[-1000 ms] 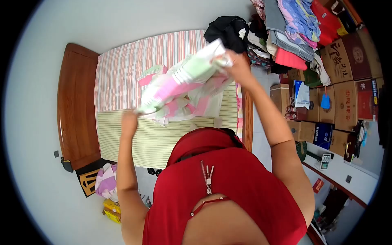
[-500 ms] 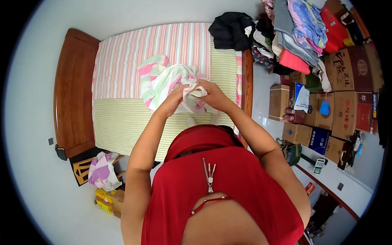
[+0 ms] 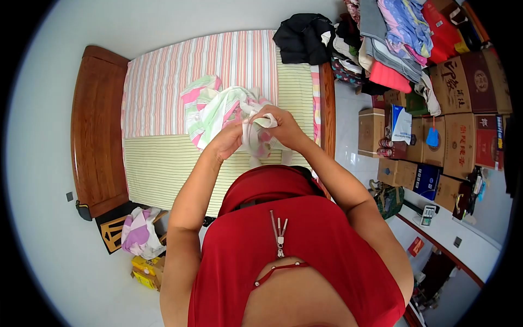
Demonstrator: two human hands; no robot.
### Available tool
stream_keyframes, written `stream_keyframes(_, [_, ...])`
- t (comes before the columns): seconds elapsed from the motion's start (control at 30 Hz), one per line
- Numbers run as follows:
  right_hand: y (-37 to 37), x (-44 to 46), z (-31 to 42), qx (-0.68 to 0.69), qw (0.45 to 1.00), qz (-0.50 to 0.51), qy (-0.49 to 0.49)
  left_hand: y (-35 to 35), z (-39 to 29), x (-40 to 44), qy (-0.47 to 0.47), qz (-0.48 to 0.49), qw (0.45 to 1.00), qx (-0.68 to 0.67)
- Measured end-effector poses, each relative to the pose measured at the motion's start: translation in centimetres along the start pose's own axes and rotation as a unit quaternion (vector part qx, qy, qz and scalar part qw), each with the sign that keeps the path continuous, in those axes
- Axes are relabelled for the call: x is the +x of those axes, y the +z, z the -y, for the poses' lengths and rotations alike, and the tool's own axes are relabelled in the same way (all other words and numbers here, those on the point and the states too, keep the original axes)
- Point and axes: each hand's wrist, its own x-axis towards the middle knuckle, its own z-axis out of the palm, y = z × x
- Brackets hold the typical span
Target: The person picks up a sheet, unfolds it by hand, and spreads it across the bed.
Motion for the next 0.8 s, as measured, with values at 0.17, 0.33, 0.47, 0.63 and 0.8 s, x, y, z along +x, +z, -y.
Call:
stream_keyframes(0.17, [-0.8, 0.9, -2.0, -0.082, 0.991, -0.099, -0.031, -1.4, 1.0, 1.0, 0.176, -0.188, 0.962, 0.095])
stream_keyframes(0.33, [-2.7, 1.1, -3.7, -0.276, 0.94, -0.189, 0.067, -1.2, -2.8, -2.2, 0.435, -0.423, 0.774, 0.182])
stream_keyframes(0.47, [-1.2, 1.2, -1.4, -0.051, 0.978, -0.074, 0.186, -1.0, -3.4, -2.4, 0.385, -0.401, 0.811, 0.183])
stream_keyframes(0.63, [2.3, 2.3, -0.6, -0.013, 0.991, 0.0, 0.137, 0.4, -1.2, 0.0, 0.337, -0.259, 0.888, 0.176])
stream_keyframes(0.8, [3.5, 3.1, -1.7, -0.028, 0.984, -0.028, 0.176, 2.1, 0.5, -0.1, 0.264, -0.3, 0.916, 0.018])
